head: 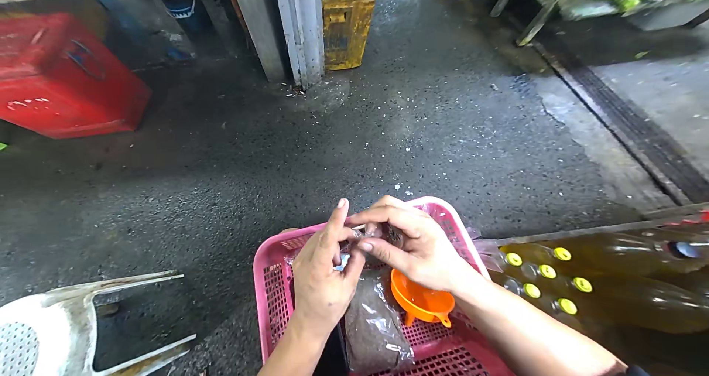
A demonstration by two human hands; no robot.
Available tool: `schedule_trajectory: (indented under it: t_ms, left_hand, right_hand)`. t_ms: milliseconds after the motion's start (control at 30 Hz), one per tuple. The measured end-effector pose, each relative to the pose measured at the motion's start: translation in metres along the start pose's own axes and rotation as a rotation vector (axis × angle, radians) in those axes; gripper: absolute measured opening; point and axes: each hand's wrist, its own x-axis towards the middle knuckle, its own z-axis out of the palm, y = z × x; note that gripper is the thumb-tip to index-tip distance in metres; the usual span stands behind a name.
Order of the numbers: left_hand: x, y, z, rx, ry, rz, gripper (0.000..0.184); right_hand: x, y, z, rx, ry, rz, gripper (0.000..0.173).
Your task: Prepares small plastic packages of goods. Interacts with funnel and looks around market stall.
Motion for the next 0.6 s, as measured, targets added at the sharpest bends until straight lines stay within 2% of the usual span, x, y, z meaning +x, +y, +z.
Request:
schedule_trajectory:
  t_ms: [100,200,300,467,600]
  left_hand:
    - [0.0001,-0.0016,0.0015,-0.023,-0.006,0.027,0.066]
    - [-0.0003,-0.0003,0.0037,0.0,-0.011,0.058,0.059]
    - [-0.0025,0.0001,0.0041,0.011,-0.044,0.063,0.063]
    - [-0.0031,0.0002,0.0029,-0.031,-0.065,0.067,0.068]
    - [-0.0038,-0.0003,0.0034,-0.076,-0.058,0.046,0.065]
  right_hand:
    - [0.0003,-0.0002,0.0033,-0.073,-0.035,0.026,0.042]
    - [0.0004,-0.0021,0.005,-0.021,-0.041,0.087,0.033]
    - [0.0,-0.005,0.0045,-0.04,-0.059,0.128,0.028]
    - [-0.0003,-0.0069,0.0017,-0.026,-0.077,0.144,0.028]
    - [-0.0008,-0.0066,-0.0022,0.032,-0.1,0.164,0.029]
